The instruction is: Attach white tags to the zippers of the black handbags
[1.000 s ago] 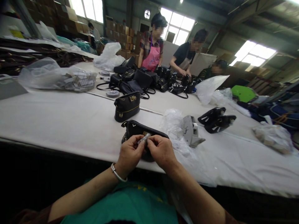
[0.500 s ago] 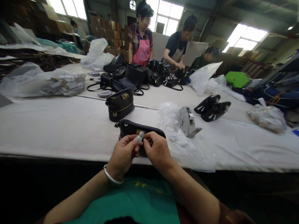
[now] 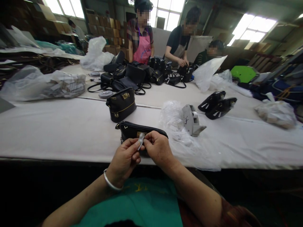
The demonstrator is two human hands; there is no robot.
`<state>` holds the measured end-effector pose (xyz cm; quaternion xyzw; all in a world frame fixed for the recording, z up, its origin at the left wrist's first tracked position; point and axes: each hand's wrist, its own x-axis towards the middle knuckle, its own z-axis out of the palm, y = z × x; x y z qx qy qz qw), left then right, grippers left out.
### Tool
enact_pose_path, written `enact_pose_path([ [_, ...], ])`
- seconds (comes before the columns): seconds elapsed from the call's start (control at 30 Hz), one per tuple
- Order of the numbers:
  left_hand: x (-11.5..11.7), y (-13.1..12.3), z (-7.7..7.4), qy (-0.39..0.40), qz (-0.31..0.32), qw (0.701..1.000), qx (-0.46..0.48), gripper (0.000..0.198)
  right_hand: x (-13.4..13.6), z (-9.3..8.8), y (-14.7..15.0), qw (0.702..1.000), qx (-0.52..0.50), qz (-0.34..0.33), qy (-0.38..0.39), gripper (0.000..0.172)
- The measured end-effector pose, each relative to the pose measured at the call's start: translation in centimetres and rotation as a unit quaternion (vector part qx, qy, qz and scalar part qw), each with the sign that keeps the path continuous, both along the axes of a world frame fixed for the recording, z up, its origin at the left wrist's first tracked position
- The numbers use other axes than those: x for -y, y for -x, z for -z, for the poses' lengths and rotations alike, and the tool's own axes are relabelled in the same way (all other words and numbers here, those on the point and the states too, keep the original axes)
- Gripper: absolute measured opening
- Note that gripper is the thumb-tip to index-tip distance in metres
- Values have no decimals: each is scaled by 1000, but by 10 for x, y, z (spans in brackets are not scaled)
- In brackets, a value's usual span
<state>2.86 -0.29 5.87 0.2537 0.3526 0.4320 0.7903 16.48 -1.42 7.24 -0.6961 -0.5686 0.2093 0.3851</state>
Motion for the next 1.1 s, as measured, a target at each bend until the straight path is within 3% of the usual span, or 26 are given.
enact_pose_path([
  [0.2,3,-4,4,-72,-28,995,-56,39,-4,5,-3,1000,1,-5,26,9],
  [0.3,4,-5,11,-124,-43,986,-101,38,3,6,-3,997,-71,-13,31,14],
  [0.43,8,-5,16,-193,-57,964,-173,30,14,2,1,979,-194,-39,55,35],
  [0.53,12,-2,21,-306,-82,920,-232,24,16,1,6,953,-291,-40,77,34],
  [0.6,15,1,25,-401,-97,871,-267,29,13,3,9,924,-370,-25,88,33],
  [0.67,16,6,29,-445,-100,842,-289,34,10,6,10,895,-436,-13,96,31],
  [0.73,14,11,32,-415,-107,852,-300,33,8,8,11,871,-479,-4,110,28],
  [0.83,8,17,31,-323,-110,892,-296,27,6,8,11,849,-512,-3,133,26],
  [1.1,-5,14,18,-171,-17,965,-199,30,6,5,12,825,-544,-26,148,17],
])
